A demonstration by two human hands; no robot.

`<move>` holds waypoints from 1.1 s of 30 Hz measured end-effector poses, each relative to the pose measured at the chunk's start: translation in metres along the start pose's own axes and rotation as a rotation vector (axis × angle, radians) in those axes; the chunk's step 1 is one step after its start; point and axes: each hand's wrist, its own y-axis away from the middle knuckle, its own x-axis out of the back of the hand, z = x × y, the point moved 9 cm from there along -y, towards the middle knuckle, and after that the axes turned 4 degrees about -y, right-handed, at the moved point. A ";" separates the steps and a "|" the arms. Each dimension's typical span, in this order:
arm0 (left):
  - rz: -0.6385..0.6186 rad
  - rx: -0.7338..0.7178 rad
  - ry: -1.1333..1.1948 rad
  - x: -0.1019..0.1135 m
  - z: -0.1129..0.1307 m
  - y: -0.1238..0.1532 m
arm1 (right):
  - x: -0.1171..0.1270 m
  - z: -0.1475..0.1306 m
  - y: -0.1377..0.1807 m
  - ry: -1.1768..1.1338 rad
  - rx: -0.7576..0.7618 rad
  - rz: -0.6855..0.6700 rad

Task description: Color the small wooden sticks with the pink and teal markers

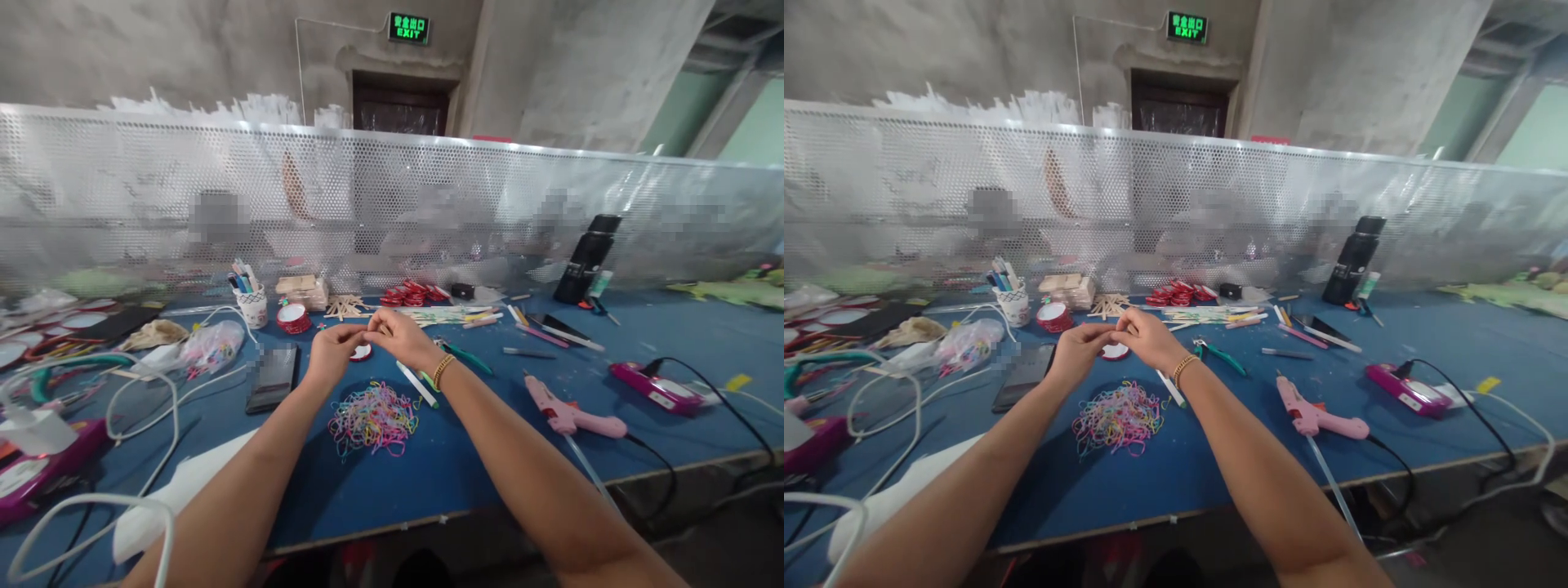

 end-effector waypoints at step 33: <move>-0.059 0.457 0.625 -0.042 -0.017 0.030 | -0.028 0.018 0.003 -0.638 -0.291 0.035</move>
